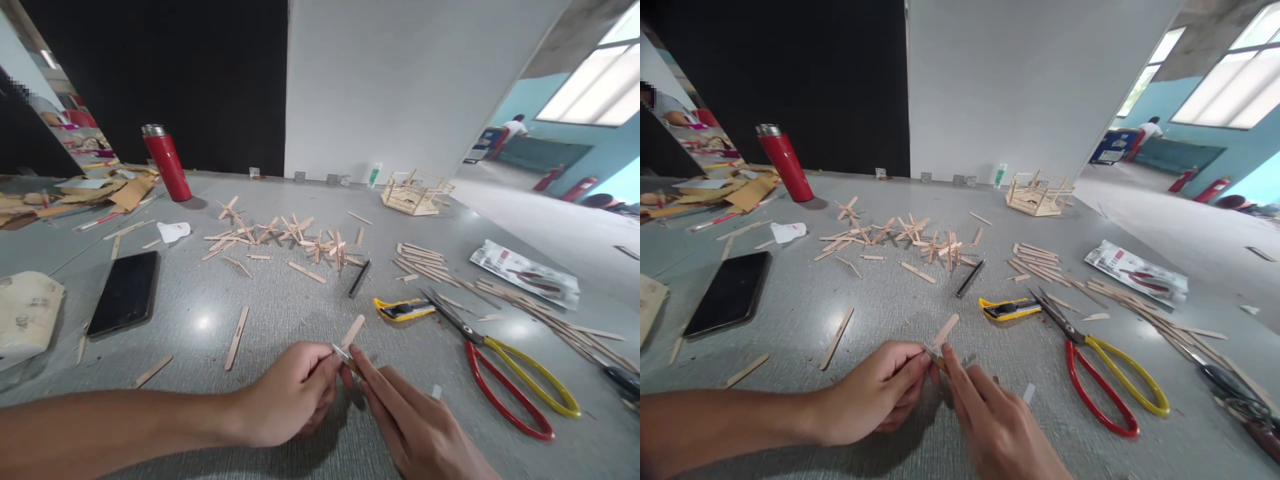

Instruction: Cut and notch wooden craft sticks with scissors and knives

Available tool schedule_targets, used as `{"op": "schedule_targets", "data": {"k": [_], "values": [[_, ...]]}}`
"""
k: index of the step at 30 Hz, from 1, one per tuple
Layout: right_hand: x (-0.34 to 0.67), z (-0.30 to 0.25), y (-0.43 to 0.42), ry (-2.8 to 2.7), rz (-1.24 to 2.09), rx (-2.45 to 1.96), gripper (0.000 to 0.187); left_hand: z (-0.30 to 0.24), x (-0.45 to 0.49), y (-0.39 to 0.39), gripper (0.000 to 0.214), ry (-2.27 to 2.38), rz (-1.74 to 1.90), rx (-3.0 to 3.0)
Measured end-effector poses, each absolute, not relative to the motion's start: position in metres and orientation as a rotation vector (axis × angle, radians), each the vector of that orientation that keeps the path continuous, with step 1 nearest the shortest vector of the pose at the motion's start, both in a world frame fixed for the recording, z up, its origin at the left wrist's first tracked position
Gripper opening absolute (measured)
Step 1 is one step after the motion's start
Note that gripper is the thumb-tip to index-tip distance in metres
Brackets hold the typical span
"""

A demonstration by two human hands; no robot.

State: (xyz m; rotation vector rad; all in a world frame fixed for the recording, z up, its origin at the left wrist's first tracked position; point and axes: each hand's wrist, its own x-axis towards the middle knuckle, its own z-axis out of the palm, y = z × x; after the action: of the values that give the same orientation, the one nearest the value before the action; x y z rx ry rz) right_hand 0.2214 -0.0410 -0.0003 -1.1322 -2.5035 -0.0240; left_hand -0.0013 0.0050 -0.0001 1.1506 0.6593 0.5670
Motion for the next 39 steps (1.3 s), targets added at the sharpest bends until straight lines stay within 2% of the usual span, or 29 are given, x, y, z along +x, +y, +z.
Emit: {"op": "schedule_targets", "data": {"k": [4, 18, 23, 29, 32, 39], "values": [[0.224, 0.000, -0.048, -2.639, -0.192, -1.110, 0.072, 0.004, -0.004, 0.001, 0.049, 0.807, 0.616, 1.410], [0.217, -0.005, -0.057, -2.585, -0.093, -1.300, 0.105, 0.002, -0.010, 0.010, 0.044, 1.042, 0.528, 2.005], [0.206, -0.009, -0.055, -2.629, -0.149, -1.373, 0.089, 0.001, -0.010, 0.014, 0.041, 1.070, 0.526, 2.066], [0.209, 0.000, -0.061, -2.570, -0.055, -1.291, 0.106, 0.002, -0.010, 0.016, 0.035, 1.054, 0.537, 2.054], [0.214, -0.001, -0.068, -2.561, -0.049, -1.263, 0.104, 0.000, -0.011, 0.015, 0.038, 1.082, 0.552, 2.017], [0.211, -0.007, -0.072, -2.615, -0.285, -1.365, 0.097, -0.004, -0.010, 0.013, 0.041, 1.128, 0.553, 2.008]]}}
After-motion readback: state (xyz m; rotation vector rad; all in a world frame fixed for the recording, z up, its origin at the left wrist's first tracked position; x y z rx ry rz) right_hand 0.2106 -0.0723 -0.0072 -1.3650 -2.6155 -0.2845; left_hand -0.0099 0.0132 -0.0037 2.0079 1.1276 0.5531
